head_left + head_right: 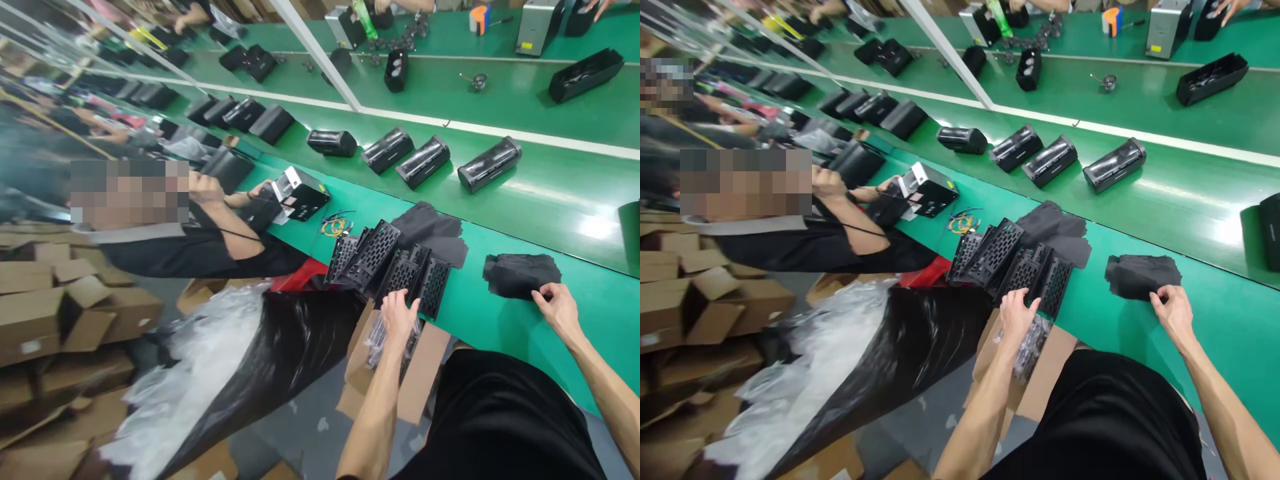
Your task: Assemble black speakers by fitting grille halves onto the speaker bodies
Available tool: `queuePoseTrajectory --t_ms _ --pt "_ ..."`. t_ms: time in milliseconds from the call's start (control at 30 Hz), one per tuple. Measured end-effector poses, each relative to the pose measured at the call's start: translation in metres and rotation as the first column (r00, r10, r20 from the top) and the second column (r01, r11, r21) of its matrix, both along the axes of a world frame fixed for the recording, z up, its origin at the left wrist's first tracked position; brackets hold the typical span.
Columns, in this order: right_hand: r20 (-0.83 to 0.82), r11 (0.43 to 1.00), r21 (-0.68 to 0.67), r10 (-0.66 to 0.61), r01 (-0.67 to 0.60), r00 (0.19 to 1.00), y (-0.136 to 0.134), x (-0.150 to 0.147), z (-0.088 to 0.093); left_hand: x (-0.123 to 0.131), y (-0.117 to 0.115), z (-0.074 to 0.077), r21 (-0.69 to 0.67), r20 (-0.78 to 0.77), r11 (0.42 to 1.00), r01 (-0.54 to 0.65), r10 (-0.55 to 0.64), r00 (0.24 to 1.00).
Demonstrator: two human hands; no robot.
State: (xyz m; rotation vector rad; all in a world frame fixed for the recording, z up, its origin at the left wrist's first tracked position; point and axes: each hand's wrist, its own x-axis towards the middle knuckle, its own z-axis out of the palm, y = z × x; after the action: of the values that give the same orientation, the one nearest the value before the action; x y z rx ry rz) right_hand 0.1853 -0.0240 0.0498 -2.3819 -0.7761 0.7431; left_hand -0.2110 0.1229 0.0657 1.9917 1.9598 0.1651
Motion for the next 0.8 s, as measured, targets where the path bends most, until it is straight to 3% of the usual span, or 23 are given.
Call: queuePoseTrajectory --t_ms 200,367,467,567,633,700,733,800 --pt "-0.205 0.979 0.105 -0.152 0.176 0.967 -0.001 0.006 -0.001 -0.021 0.011 0.002 -0.041 0.147 0.997 0.068 -0.061 0.987" --pt "-0.391 0.945 0.125 -0.232 0.301 0.891 -0.006 0.006 -0.003 -0.034 0.021 0.024 0.070 0.270 0.997 0.037 -0.055 0.961" --pt "-0.450 0.925 0.138 -0.260 0.354 0.854 -0.014 0.007 0.000 -0.018 0.017 0.048 0.197 0.359 0.977 0.081 -0.149 0.921" --pt "-0.456 0.904 0.156 -0.292 0.399 0.841 -0.027 0.017 0.009 0.029 -0.003 0.062 0.136 0.383 0.931 0.340 -0.366 0.848" --pt "-0.436 0.889 0.173 -0.316 0.424 0.842 -0.037 0.028 0.018 0.074 -0.025 0.059 0.029 0.426 0.809 0.587 -0.542 0.725" --pt "-0.403 0.879 0.189 -0.338 0.438 0.851 -0.047 0.042 0.030 0.121 -0.048 0.044 -0.046 0.478 0.588 0.807 -0.697 0.535" --pt "-0.384 0.877 0.193 -0.344 0.439 0.857 -0.051 0.048 0.038 0.142 -0.060 0.033 -0.066 0.499 0.462 0.884 -0.752 0.430" --pt "-0.356 0.884 0.195 -0.339 0.424 0.871 -0.057 0.056 0.054 0.176 -0.079 0.009 -0.076 0.535 0.347 0.935 -0.777 0.332"
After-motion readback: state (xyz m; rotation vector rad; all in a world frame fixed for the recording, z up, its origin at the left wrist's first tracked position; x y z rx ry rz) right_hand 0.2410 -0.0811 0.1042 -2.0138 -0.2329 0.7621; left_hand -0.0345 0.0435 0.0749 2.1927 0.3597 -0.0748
